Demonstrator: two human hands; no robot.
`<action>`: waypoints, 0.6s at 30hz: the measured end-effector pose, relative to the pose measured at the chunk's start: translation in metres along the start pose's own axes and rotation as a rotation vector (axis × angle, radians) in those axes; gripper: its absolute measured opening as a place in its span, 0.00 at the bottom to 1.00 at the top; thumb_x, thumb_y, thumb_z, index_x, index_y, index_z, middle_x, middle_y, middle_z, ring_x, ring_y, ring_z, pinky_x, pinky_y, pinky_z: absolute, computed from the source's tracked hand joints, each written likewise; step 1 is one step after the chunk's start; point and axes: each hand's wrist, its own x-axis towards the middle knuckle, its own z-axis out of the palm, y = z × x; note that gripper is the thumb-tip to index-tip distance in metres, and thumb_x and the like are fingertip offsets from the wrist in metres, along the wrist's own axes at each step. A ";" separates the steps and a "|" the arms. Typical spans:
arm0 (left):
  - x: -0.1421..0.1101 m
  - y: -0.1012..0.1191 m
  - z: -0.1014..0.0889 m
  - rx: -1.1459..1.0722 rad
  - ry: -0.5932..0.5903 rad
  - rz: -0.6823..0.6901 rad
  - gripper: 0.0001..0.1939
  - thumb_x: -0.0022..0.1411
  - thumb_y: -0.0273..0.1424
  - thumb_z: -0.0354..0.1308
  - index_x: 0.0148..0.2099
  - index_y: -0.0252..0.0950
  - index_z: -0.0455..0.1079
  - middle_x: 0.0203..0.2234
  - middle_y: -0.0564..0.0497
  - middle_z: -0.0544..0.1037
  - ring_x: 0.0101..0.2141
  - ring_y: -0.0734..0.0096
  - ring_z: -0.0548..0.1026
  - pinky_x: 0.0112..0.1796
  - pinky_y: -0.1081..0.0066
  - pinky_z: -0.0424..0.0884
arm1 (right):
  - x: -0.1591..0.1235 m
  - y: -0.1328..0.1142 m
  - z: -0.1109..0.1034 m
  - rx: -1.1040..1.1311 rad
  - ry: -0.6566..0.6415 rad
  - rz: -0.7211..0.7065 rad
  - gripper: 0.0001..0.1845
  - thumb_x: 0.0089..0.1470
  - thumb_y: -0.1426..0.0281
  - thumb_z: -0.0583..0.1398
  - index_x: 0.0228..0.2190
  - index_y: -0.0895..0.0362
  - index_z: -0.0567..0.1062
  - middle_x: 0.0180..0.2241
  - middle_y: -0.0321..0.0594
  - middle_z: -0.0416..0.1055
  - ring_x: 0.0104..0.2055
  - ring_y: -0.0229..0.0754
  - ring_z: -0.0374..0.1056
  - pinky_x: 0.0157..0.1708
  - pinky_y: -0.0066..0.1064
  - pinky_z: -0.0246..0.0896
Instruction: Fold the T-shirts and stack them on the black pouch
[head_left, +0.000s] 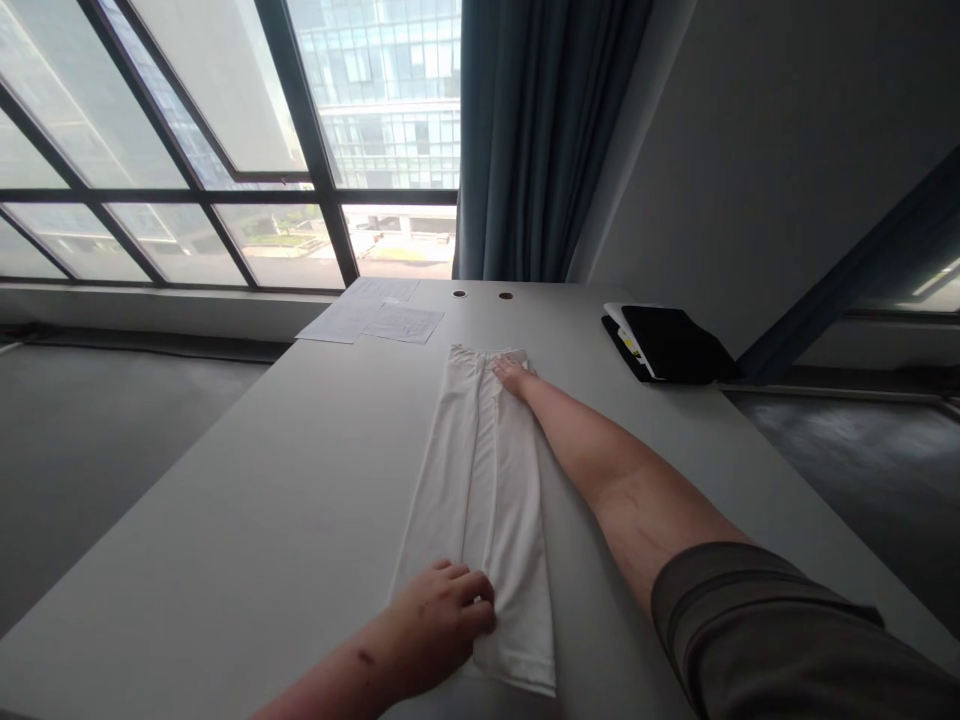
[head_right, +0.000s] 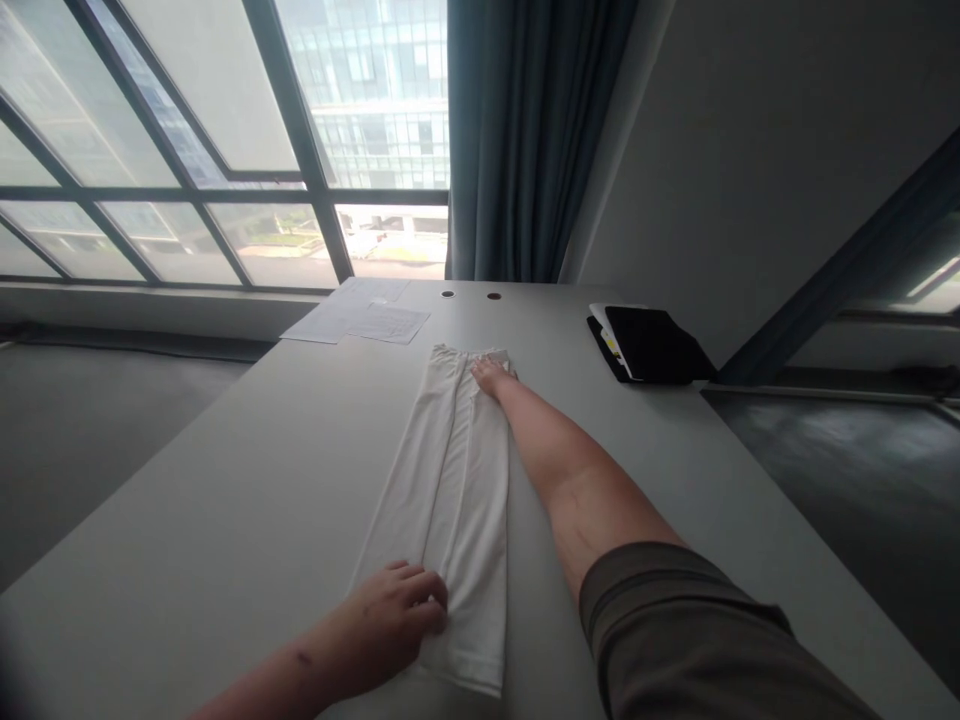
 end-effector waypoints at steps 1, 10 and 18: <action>-0.002 -0.002 0.000 -0.020 -0.009 -0.004 0.08 0.64 0.23 0.60 0.42 0.40 0.70 0.45 0.58 0.79 0.38 0.72 0.74 0.41 0.67 0.65 | -0.002 -0.001 0.005 -0.004 -0.019 0.031 0.34 0.71 0.54 0.42 0.72 0.48 0.53 0.75 0.45 0.46 0.74 0.55 0.48 0.68 0.63 0.44; -0.006 -0.011 0.001 -0.094 -0.102 0.095 0.09 0.65 0.31 0.63 0.35 0.39 0.66 0.36 0.55 0.75 0.36 0.70 0.72 0.39 0.68 0.65 | -0.004 -0.004 0.013 0.022 -0.030 0.188 0.35 0.70 0.50 0.39 0.73 0.42 0.47 0.77 0.37 0.34 0.77 0.55 0.35 0.68 0.69 0.32; -0.007 -0.015 0.000 -0.343 -0.021 0.097 0.20 0.54 0.25 0.65 0.49 0.44 0.71 0.41 0.56 0.78 0.39 0.70 0.74 0.44 0.67 0.66 | -0.012 -0.014 0.007 -0.062 0.194 0.175 0.33 0.67 0.52 0.49 0.67 0.50 0.63 0.71 0.49 0.55 0.71 0.59 0.49 0.66 0.63 0.42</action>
